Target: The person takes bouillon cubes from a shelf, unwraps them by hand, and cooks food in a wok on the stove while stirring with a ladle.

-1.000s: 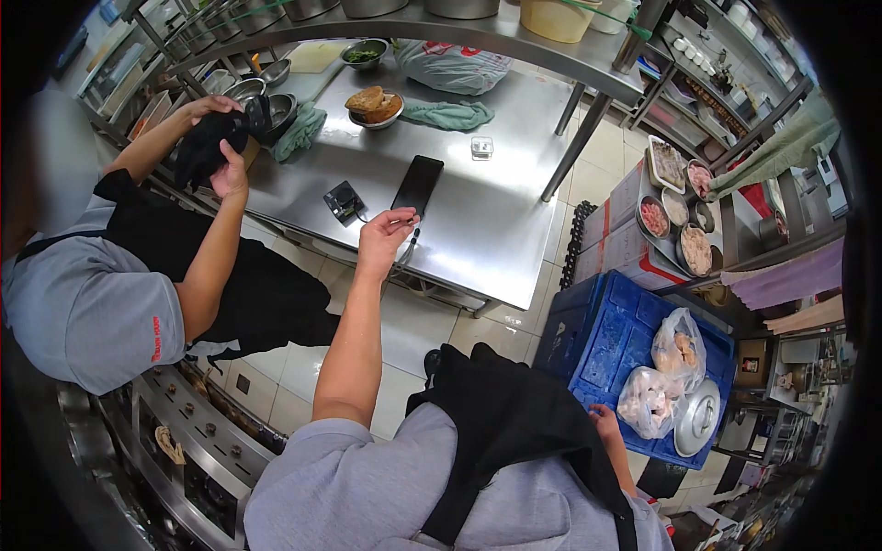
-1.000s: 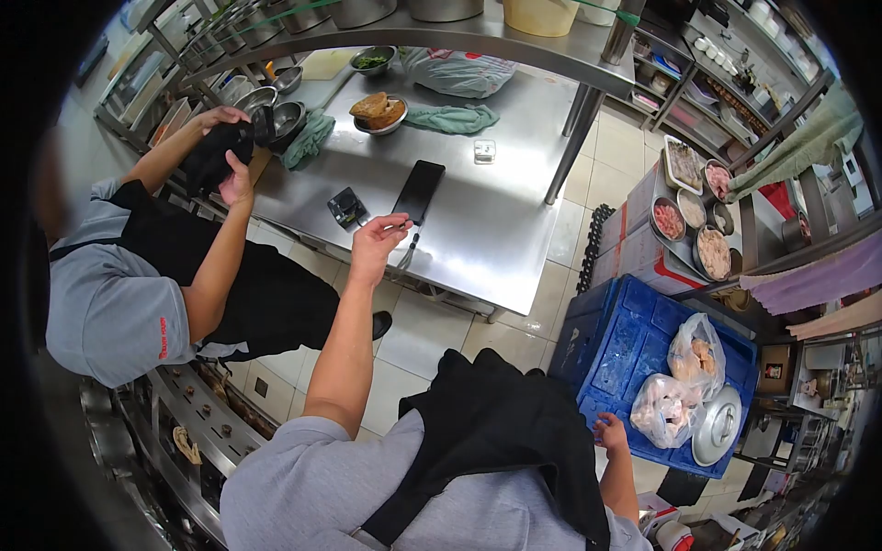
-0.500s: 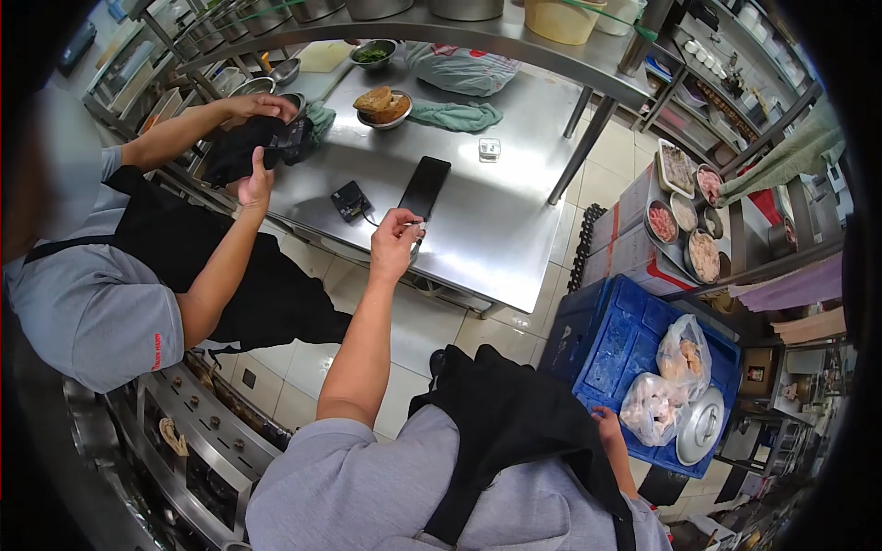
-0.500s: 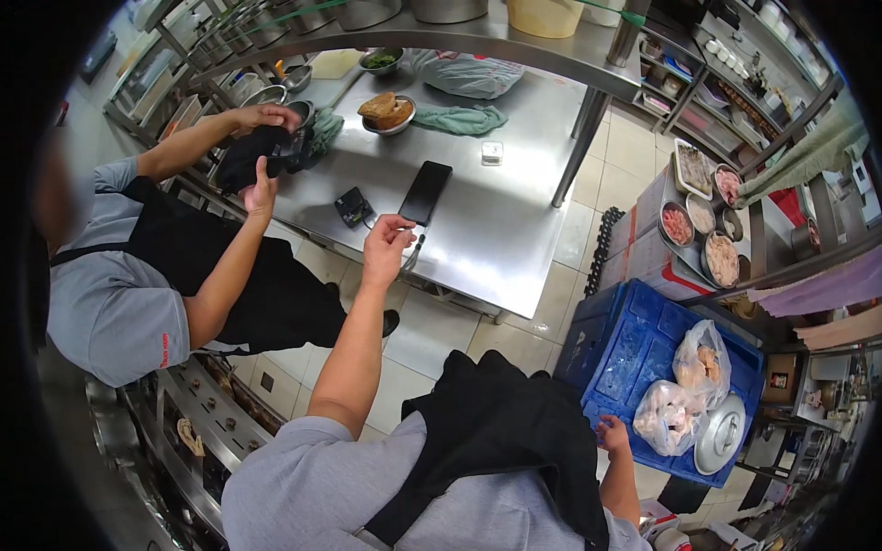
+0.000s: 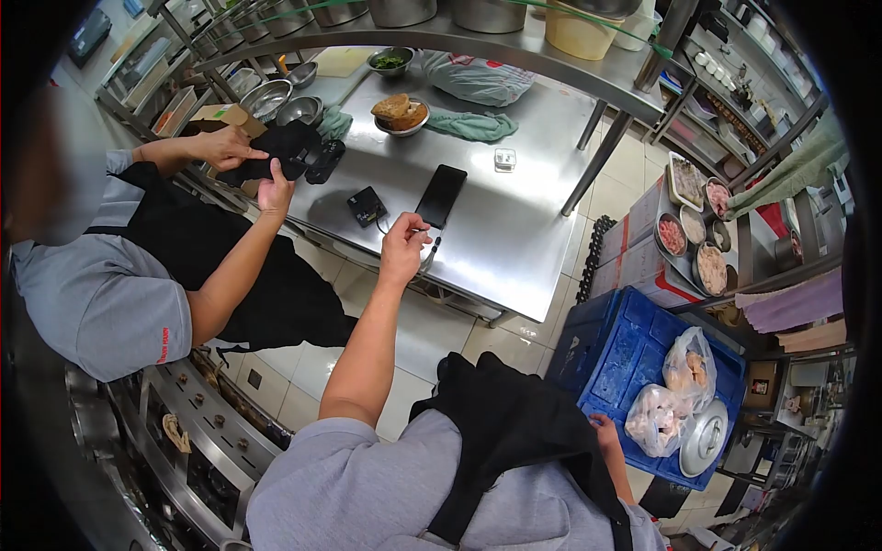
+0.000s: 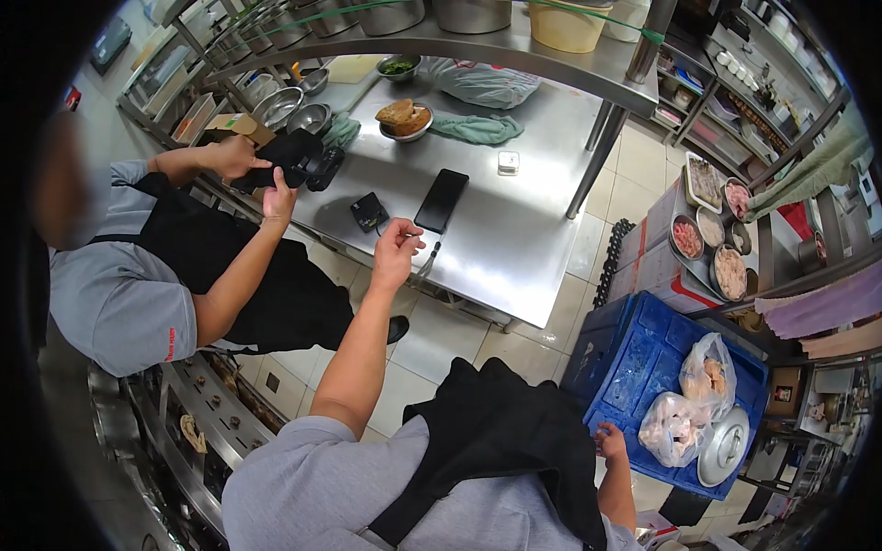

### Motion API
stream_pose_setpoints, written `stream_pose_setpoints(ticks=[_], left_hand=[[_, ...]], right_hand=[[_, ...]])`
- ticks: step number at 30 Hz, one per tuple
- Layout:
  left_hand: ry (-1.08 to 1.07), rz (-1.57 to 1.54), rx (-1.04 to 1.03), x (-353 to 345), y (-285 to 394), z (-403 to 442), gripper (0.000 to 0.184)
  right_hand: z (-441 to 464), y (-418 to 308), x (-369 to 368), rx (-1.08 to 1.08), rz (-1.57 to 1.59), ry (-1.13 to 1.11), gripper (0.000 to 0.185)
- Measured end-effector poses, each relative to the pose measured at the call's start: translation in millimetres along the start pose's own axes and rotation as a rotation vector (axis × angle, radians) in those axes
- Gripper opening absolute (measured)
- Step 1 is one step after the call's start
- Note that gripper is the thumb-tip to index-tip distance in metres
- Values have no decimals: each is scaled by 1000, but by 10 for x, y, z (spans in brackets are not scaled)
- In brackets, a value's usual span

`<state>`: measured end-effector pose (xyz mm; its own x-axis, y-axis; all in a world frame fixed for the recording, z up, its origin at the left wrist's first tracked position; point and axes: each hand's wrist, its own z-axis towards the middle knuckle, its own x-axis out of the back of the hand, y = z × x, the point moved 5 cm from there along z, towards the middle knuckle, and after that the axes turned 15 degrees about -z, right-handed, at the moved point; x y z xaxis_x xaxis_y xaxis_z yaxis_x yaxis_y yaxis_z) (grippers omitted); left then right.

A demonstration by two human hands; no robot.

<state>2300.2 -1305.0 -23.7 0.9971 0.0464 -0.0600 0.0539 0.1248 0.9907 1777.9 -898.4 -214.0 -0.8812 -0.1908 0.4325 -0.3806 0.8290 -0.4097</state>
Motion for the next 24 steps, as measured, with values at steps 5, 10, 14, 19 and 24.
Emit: stream_pose_setpoints(ticks=[5,10,14,19,24], left_hand=[[-1,-8,-12,28,-7,18,16],[-8,-70,-14,23,5,19,14],[-19,-126,-32,14,35,18,14],[-11,-151,-37,28,66,44,16],[5,-169,-61,0,42,56,13]], right_hand=[[31,37,-92,2,40,-16,30],[37,50,-170,5,-2,-21,27],[41,92,-214,1,19,-25,27],[75,163,-241,7,6,-17,27],[97,245,-258,5,54,-19,28]])
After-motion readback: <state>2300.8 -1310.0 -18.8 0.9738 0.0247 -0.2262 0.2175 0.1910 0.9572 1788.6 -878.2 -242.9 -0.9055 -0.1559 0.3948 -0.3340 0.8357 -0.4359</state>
